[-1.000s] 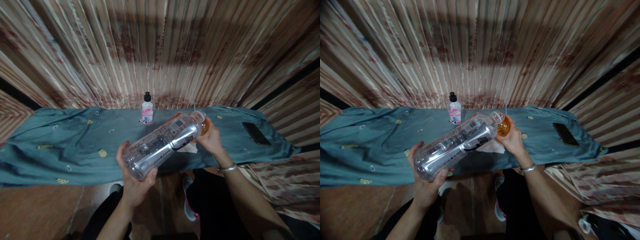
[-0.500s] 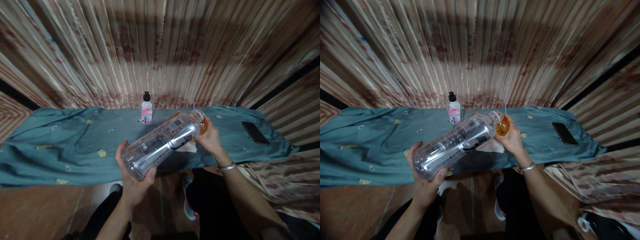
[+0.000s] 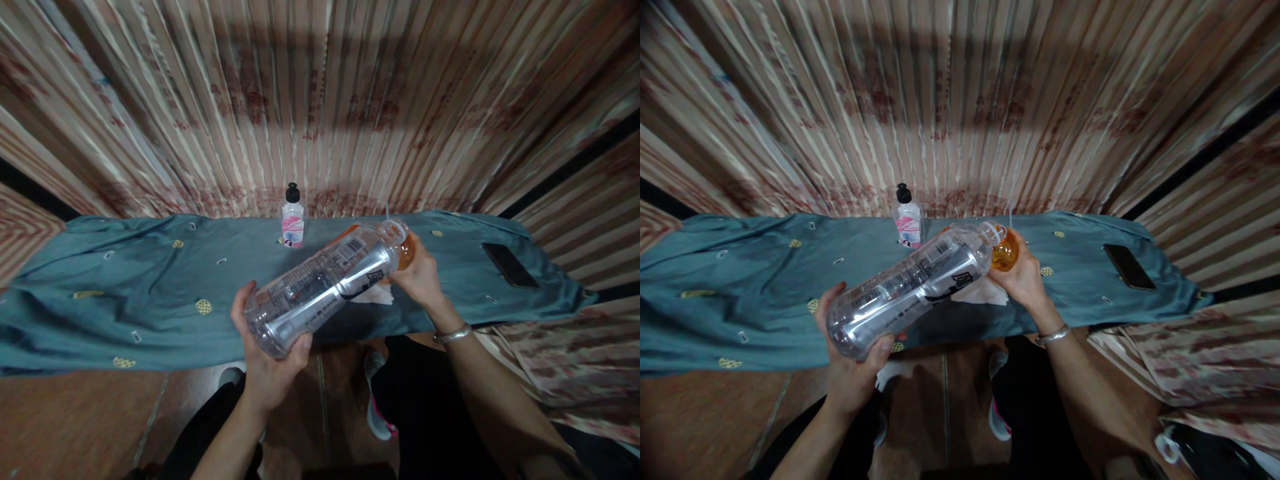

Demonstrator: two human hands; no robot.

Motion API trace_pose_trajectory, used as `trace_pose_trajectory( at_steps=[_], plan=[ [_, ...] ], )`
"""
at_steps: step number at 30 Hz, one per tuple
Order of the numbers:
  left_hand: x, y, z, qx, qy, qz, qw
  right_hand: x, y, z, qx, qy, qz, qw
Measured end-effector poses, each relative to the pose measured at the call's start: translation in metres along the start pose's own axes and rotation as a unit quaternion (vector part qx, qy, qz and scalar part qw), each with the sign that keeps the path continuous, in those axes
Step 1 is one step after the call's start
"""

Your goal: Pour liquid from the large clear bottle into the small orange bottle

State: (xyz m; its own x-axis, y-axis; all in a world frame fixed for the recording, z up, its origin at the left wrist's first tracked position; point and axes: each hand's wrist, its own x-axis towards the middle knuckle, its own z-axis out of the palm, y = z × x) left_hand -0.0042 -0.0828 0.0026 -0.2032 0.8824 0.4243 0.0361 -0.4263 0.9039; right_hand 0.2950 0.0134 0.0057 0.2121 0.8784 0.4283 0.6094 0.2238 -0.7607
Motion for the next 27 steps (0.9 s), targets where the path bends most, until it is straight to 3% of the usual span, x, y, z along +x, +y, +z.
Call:
trace_pose_trajectory(
  at_steps=[12,27],
  plan=[
    [-0.001,-0.003,-0.001,0.004,0.004,-0.001,1.0,0.0,-0.003,-0.001,-0.004,0.004,0.009,1.0],
    [-0.001,-0.003,0.0,0.0,0.001,-0.008,1.0,-0.001,0.012,0.002,0.023,-0.007,-0.025,0.999]
  ],
)
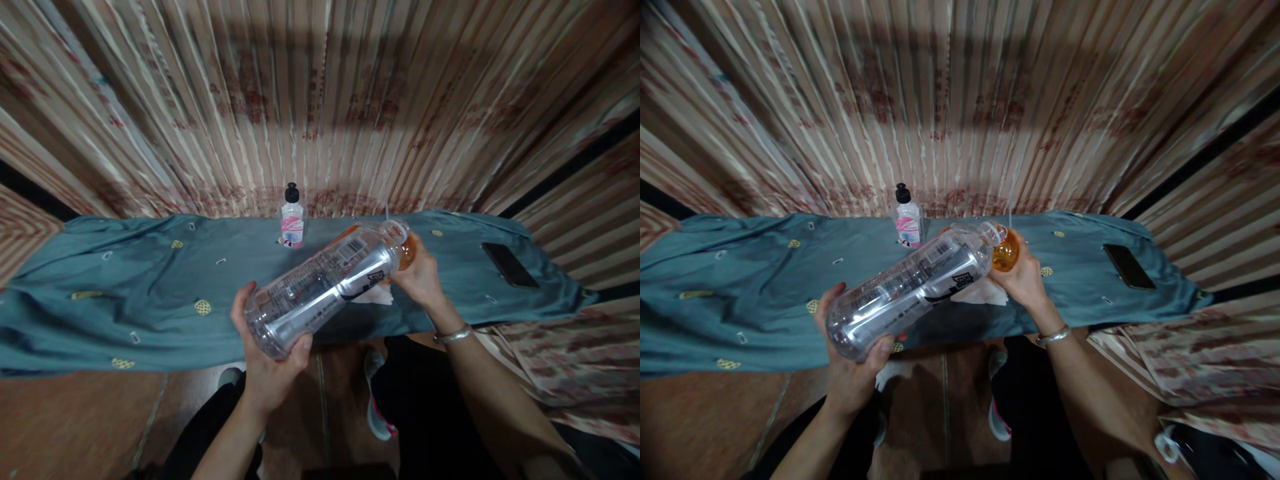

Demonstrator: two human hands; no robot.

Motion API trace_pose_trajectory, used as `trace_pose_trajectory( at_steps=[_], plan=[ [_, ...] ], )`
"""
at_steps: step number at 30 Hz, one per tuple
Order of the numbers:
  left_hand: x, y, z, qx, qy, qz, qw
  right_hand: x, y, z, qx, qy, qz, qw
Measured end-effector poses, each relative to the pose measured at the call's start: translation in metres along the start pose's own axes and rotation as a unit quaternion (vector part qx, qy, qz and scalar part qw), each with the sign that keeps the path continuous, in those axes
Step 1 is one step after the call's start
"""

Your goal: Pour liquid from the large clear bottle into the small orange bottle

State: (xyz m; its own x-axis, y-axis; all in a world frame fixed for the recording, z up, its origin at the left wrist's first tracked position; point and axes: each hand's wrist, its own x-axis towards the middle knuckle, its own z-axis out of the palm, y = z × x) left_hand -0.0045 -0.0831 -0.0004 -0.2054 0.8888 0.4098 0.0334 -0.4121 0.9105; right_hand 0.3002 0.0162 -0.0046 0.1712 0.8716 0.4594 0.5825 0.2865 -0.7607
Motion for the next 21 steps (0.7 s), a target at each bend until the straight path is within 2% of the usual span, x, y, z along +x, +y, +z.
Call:
trace_pose_trajectory(
  at_steps=[7,21],
  plan=[
    [0.001,0.002,0.0,-0.001,-0.002,-0.006,1.0,0.001,-0.007,-0.001,-0.013,0.004,0.031,0.999],
    [0.001,0.0,0.001,-0.002,0.001,-0.003,1.0,0.001,-0.01,-0.002,-0.017,0.008,0.024,1.0]
  ],
)
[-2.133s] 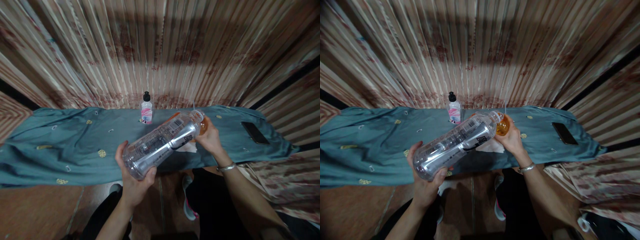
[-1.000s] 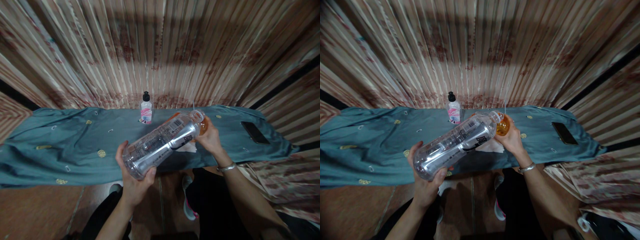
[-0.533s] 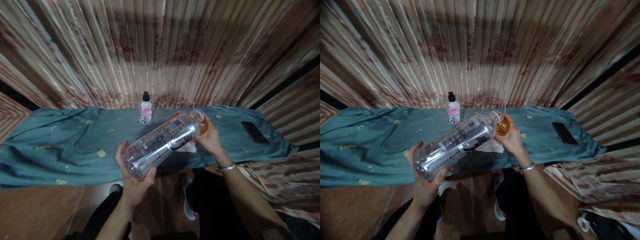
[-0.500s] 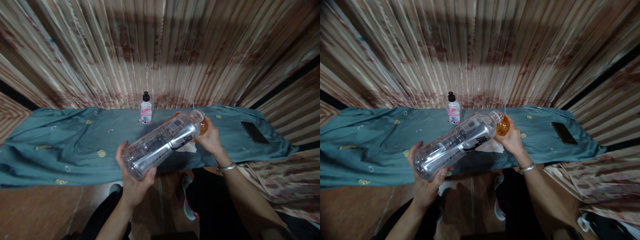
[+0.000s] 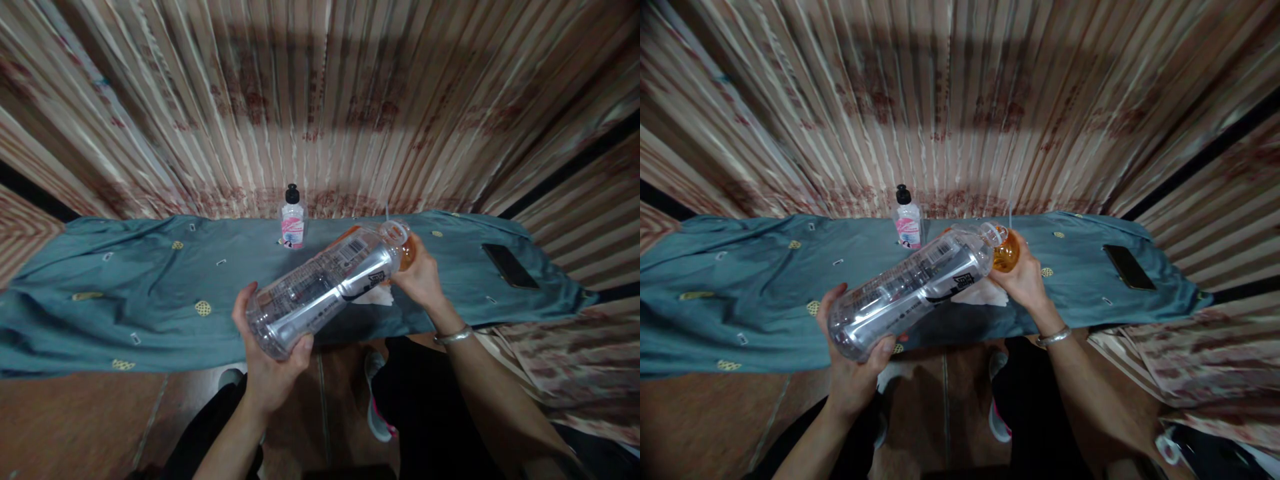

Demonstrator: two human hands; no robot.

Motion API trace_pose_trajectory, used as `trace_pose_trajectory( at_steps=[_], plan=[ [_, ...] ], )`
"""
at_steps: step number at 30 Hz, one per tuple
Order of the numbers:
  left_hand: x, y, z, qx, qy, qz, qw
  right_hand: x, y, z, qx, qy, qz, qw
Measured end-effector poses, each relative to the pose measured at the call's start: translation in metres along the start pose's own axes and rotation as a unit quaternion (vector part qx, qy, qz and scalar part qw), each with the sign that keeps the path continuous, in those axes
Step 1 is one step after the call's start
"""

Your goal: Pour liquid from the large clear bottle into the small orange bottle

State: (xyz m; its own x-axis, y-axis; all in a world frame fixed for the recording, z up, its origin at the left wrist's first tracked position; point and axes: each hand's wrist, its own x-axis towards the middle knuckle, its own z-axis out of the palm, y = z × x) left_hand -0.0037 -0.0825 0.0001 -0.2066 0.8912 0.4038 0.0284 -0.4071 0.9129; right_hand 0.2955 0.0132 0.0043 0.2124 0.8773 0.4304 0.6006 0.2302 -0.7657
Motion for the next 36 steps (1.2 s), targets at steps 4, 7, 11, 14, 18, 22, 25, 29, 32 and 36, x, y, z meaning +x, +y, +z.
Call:
trace_pose_trajectory(
  at_steps=[4,7,11,14,18,22,25,29,32,36],
  plan=[
    [0.0001,0.0001,0.0007,0.0,0.002,-0.004,1.0,0.0001,0.0016,0.0008,0.006,0.001,-0.002,1.0],
    [0.0,0.0005,0.0005,0.001,-0.001,-0.002,1.0,0.0003,0.0004,0.0007,0.006,0.004,0.005,1.0],
    [0.0001,0.0008,0.0,0.001,-0.002,0.0,1.0,0.0003,-0.0011,0.0003,0.002,0.005,0.006,1.0],
    [0.0002,0.0006,0.0005,-0.004,0.004,-0.002,1.0,0.0001,-0.0006,0.0001,-0.001,0.011,-0.001,1.0],
    [0.0002,0.0,0.0011,-0.002,0.005,0.003,1.0,-0.0001,0.0013,0.0,0.002,0.002,0.004,1.0],
    [-0.0002,-0.0008,0.0008,-0.001,0.005,0.001,1.0,-0.0002,0.0016,0.0,0.004,0.004,0.003,1.0],
    [-0.0005,-0.0014,0.0008,-0.002,0.003,-0.002,1.0,-0.0001,0.0007,0.0001,-0.003,0.007,-0.002,1.0],
    [-0.0004,-0.0009,0.001,-0.007,-0.003,-0.006,1.0,-0.0001,-0.0002,0.0001,0.002,-0.002,0.001,1.0],
    [-0.0002,-0.0001,0.001,-0.005,-0.003,-0.011,1.0,-0.0002,0.0001,0.0002,0.001,-0.001,0.0,1.0],
    [-0.0005,0.0001,0.0007,-0.006,-0.003,-0.01,1.0,-0.0003,0.0016,0.0008,0.0,0.004,-0.002,1.0]
  ],
)
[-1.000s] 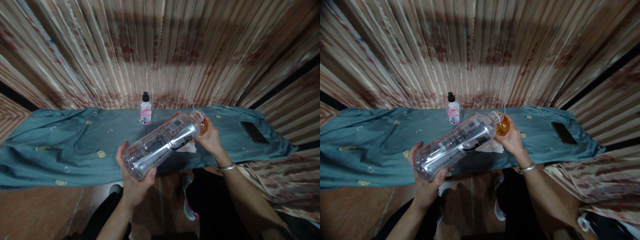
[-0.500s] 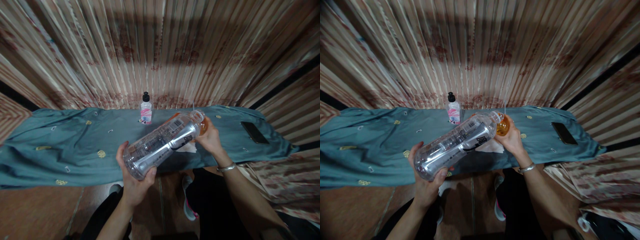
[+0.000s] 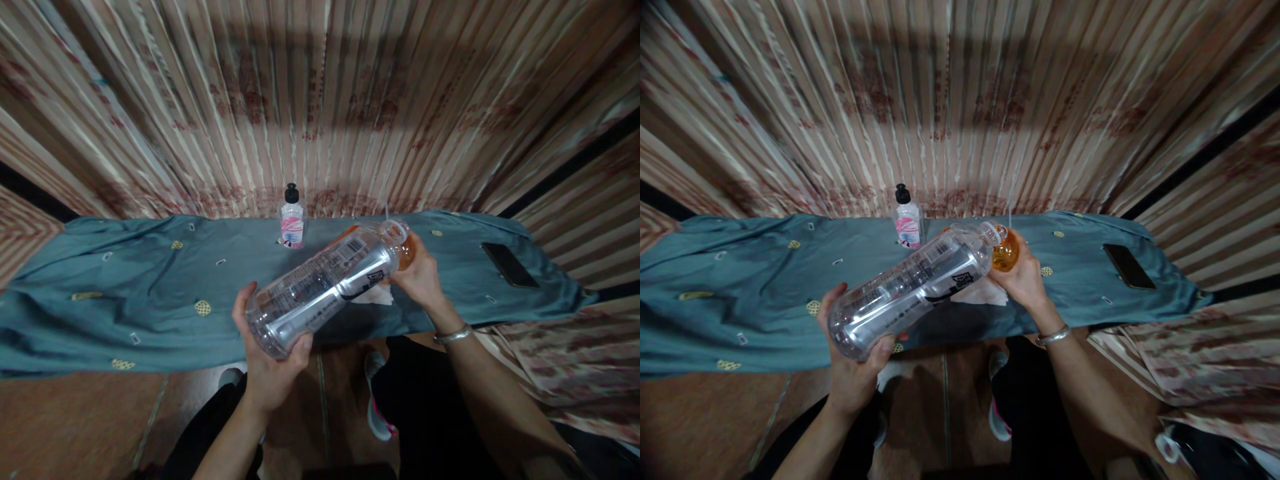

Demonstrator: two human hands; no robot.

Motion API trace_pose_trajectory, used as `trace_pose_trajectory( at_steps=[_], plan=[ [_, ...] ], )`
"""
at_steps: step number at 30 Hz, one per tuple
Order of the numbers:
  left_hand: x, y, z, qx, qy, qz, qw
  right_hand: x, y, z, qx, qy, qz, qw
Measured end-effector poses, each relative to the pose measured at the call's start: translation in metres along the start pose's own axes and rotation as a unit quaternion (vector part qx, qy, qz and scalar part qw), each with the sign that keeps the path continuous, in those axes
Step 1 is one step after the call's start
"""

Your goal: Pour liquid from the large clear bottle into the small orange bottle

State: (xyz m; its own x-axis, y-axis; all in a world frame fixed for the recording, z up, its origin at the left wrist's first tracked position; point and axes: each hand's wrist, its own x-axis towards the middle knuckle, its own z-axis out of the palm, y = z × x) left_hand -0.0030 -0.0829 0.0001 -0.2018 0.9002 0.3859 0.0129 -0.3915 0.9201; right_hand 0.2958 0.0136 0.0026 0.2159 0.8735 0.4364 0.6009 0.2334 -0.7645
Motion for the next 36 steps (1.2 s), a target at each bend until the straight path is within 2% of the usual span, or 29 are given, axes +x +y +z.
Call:
trace_pose_trajectory(
  at_steps=[20,36],
  plan=[
    [-0.0017,-0.0032,-0.0002,0.004,0.001,0.015,1.0,0.0009,-0.0092,-0.0004,-0.023,0.018,0.01,1.0],
    [-0.0012,-0.0028,0.0012,0.008,0.005,0.009,1.0,0.0015,-0.0029,0.0005,-0.01,0.013,0.001,1.0]
  ],
)
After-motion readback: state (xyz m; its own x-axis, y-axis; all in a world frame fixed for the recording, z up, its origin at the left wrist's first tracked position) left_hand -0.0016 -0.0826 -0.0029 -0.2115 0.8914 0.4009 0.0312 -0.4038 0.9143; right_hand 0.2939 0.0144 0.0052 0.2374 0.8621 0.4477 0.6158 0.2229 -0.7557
